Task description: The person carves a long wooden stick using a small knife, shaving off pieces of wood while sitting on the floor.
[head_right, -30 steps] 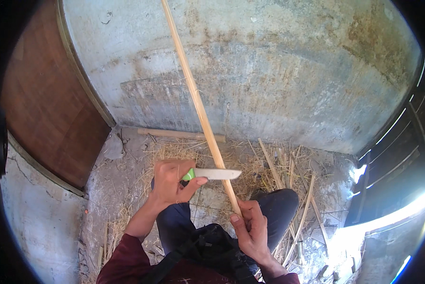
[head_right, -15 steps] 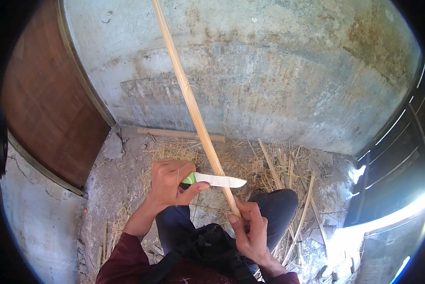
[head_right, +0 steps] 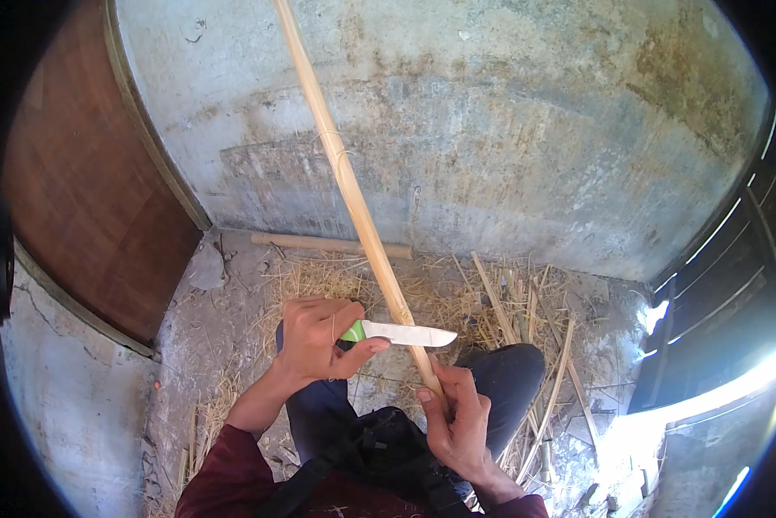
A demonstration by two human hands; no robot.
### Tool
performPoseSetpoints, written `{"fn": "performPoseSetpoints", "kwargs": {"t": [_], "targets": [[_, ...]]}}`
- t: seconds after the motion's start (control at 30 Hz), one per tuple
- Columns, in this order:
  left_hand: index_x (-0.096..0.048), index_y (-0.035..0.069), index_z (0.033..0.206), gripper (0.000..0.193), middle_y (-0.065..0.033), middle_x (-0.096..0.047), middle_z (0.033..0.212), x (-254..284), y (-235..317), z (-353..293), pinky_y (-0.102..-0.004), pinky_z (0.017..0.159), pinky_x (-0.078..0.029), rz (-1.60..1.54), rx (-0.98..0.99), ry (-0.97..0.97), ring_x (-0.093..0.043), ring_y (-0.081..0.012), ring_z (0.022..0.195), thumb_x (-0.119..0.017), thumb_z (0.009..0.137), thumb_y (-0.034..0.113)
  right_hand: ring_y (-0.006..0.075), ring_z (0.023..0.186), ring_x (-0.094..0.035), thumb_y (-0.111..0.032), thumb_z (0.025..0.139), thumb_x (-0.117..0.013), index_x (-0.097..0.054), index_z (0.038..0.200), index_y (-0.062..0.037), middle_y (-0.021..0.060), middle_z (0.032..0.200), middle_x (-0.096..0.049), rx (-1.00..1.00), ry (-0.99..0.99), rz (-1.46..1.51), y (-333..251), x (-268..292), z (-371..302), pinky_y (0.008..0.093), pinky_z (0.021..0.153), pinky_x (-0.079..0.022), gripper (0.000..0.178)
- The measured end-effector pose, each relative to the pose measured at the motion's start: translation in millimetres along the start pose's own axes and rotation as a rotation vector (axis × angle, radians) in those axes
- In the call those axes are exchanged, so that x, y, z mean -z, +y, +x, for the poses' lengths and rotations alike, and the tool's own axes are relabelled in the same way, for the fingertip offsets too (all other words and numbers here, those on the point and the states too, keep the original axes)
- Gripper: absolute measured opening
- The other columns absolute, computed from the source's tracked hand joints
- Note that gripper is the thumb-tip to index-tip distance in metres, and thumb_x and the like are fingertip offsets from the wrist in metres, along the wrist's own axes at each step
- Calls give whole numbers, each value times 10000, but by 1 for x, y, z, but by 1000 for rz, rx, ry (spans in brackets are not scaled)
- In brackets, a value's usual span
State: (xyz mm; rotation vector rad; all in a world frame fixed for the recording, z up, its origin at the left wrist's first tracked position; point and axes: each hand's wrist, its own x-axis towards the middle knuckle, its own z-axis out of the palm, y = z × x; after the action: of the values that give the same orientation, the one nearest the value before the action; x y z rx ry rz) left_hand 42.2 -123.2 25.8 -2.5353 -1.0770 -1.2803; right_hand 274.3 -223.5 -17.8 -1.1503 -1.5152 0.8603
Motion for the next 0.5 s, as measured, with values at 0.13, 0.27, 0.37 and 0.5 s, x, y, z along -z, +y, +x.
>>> {"fn": "performPoseSetpoints", "kwargs": {"t": [0.13,0.27,0.37,0.5], "targets": [[-613,86,717,510,-59,-481,552,-3,1,4,-389,455,-387,18,24,46,-524,-275,447,-840,861,520,38,686,-593,41,1005,-677,-571,1326,49,155,926,-787,29,34,-43,-2,-2,1,222,602,-460,339],[-675,103,761,479,-54,-566,555,3,3,9,-385,453,-431,71,22,-2,-577,-256,448,-806,898,543,53,665,-591,32,998,-690,-582,1324,39,161,900,-776,27,70,-51,-1,-4,2,229,601,-461,344],[-642,64,737,485,-100,-499,554,2,-12,10,-419,466,-390,30,102,73,-536,-310,461,-803,920,484,54,653,-583,17,998,-700,-592,1320,31,152,893,-775,34,72,-115,-1,-5,-2,231,594,-459,340],[-645,53,745,458,-129,-507,560,24,-32,17,-432,482,-396,126,360,244,-542,-338,485,-768,955,441,50,645,-570,4,1000,-709,-599,1317,29,128,871,-761,-30,33,-146,-2,-1,-10,228,584,-452,336]]}}
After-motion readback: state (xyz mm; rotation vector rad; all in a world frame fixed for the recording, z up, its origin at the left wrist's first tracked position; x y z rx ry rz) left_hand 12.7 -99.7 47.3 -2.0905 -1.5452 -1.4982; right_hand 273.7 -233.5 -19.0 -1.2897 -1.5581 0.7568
